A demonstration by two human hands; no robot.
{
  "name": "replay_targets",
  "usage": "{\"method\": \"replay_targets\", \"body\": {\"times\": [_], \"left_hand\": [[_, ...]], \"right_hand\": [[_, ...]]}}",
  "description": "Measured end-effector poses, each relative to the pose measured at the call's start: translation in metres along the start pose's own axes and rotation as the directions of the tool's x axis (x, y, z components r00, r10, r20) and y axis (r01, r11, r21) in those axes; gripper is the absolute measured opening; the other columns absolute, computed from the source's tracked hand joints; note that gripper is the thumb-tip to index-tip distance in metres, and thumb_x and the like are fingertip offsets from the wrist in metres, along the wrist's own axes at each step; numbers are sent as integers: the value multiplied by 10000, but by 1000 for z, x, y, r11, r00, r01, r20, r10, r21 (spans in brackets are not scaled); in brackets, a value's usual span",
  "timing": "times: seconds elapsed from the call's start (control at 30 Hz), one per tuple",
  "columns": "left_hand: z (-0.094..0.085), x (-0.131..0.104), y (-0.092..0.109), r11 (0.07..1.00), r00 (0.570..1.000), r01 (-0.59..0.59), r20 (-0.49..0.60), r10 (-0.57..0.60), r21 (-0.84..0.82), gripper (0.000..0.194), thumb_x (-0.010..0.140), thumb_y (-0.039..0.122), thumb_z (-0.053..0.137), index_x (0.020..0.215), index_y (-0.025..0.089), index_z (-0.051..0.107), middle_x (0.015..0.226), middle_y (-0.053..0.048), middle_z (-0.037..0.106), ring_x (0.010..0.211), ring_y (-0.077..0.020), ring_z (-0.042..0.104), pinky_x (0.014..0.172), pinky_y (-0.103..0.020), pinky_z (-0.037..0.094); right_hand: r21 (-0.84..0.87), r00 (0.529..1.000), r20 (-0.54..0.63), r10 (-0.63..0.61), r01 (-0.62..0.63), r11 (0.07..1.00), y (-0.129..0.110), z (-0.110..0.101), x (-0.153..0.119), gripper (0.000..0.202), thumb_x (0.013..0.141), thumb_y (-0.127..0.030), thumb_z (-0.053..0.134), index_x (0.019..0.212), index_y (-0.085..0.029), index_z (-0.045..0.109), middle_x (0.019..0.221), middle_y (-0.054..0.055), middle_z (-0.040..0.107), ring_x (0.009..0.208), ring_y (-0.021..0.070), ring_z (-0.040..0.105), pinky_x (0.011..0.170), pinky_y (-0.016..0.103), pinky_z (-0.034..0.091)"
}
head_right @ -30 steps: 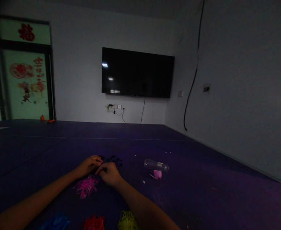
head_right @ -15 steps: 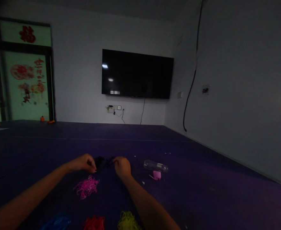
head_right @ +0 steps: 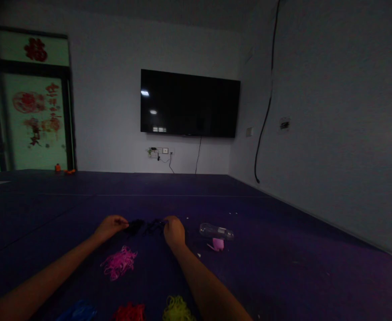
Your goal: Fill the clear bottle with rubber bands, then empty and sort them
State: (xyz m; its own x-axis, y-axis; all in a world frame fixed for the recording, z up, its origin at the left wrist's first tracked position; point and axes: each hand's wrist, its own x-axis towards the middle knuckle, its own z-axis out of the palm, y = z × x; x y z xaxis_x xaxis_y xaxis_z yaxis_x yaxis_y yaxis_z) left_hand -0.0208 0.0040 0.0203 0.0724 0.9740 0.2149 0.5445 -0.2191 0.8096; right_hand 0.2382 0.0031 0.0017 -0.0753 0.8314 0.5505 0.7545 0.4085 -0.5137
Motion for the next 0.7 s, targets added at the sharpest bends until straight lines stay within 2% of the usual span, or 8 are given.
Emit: {"method": "replay_targets", "body": {"times": [0.1,0.2,0.27,0.37,0.43,0.5,0.6,0.7], "left_hand": [[6,0,-9,999,997,28,-75,-29,-18,166,614,354,657,607,189,656,614,-37,683,778,-265,659,693,-323,468],[17,-2,-8,996,998,38,-45,-42,-86,232,684,377,615,688,156,683,621,-52,693,749,-259,678,691,-338,501],[24,-5,-2,987,1000,18,9,-17,-158,300,718,379,609,835,116,697,815,-97,726,813,-234,682,741,-321,517],[31,-9,7,962,994,-28,93,55,-273,398,723,421,624,965,111,682,1053,-134,685,923,-223,662,818,-308,513],[31,-9,10,946,991,-89,70,116,-311,454,726,484,603,990,121,673,1084,-138,672,929,-227,657,813,-321,517],[27,-8,8,960,991,-136,-29,133,-246,486,738,537,556,972,127,672,985,-124,701,840,-219,671,738,-324,528],[21,-7,1,981,984,-132,-138,113,-141,480,742,555,520,899,129,675,731,-70,700,656,-197,651,603,-299,502],[18,-9,-4,988,981,-128,-160,113,-89,442,750,547,506,821,145,675,521,-1,614,528,-176,596,537,-275,456]], "right_hand": [[-23,998,-45,44,-45,999,6,4,1,331,781,-74,416,962,-154,681,970,118,677,946,227,620,839,313,450],[-15,997,-47,68,-69,998,10,7,2,319,777,-67,419,941,-142,682,945,148,675,917,246,627,820,336,457],[8,999,-25,40,-40,999,10,9,3,323,771,-50,414,921,-140,686,926,143,679,898,235,633,817,328,459],[60,998,27,-49,47,997,7,11,5,332,771,-38,416,920,-159,688,938,95,688,901,195,634,833,290,459],[98,992,59,-113,107,989,4,12,5,331,772,-42,432,936,-177,686,965,63,688,920,173,628,849,274,456],[133,982,73,-174,164,978,2,11,5,346,769,-38,429,961,-179,680,980,57,685,932,167,622,860,281,456],[121,960,88,-266,255,959,-1,7,2,384,761,-20,401,1006,-155,663,1002,82,673,960,171,606,875,296,448],[29,892,192,-410,413,910,-9,3,-4,382,760,-40,420,1046,-152,647,1082,94,641,1023,178,569,900,295,424]]}}
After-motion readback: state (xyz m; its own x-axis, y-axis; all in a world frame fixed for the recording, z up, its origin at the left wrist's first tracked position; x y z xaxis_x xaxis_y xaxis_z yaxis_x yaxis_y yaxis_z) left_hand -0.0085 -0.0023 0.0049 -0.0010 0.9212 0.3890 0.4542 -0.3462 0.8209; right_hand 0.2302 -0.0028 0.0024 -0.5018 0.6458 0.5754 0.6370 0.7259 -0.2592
